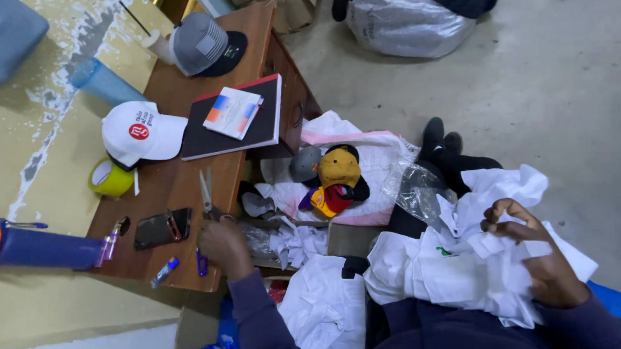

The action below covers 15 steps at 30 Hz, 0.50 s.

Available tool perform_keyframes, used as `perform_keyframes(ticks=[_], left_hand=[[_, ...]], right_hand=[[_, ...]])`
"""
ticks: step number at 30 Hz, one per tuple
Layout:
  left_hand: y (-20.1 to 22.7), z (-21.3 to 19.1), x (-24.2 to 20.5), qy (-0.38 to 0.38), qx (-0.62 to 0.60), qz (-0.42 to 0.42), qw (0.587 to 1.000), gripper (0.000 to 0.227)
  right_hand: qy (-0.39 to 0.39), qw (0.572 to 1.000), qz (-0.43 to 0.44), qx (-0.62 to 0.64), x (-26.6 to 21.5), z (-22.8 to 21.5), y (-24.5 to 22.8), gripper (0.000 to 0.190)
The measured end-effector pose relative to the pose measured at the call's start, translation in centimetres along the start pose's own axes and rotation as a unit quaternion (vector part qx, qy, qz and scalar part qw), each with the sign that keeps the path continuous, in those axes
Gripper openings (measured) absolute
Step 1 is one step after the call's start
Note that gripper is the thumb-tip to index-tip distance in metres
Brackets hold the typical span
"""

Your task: Trimming excess threads and labels from white t-shirts using scissors

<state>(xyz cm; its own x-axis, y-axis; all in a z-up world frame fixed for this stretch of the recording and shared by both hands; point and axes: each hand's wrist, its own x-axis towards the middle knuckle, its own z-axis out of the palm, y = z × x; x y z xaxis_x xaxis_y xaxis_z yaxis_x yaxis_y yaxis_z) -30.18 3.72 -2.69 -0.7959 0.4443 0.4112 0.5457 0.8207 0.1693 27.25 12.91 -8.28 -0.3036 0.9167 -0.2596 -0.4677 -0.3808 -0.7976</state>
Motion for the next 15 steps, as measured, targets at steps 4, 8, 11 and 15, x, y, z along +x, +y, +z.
perform_keyframes(ticks=[4, 8, 11, 15], left_hand=[[2.5, -3.1, 0.2, 0.173, 0.017, 0.126, 0.977, 0.023], [8.3, -2.8, -7.7, 0.027, -0.162, 0.163, 0.973, 0.061], [14.2, -5.5, -17.5, -0.525, -0.501, 0.202, 0.658, 0.054], [18.6, -9.1, -25.1, -0.676, -0.550, 0.275, 0.405, 0.074]], right_hand=[[-0.037, 0.983, -0.021, 0.179, -0.4, 2.4, -0.1, 0.032], [-0.048, 0.965, -0.094, 0.239, -0.5, 5.0, 0.1, 0.033], [-0.060, 0.956, -0.179, 0.225, -0.4, 7.6, -0.2, 0.034], [-0.090, 0.923, -0.360, -0.102, 0.5, 6.1, 2.6, 0.024]])
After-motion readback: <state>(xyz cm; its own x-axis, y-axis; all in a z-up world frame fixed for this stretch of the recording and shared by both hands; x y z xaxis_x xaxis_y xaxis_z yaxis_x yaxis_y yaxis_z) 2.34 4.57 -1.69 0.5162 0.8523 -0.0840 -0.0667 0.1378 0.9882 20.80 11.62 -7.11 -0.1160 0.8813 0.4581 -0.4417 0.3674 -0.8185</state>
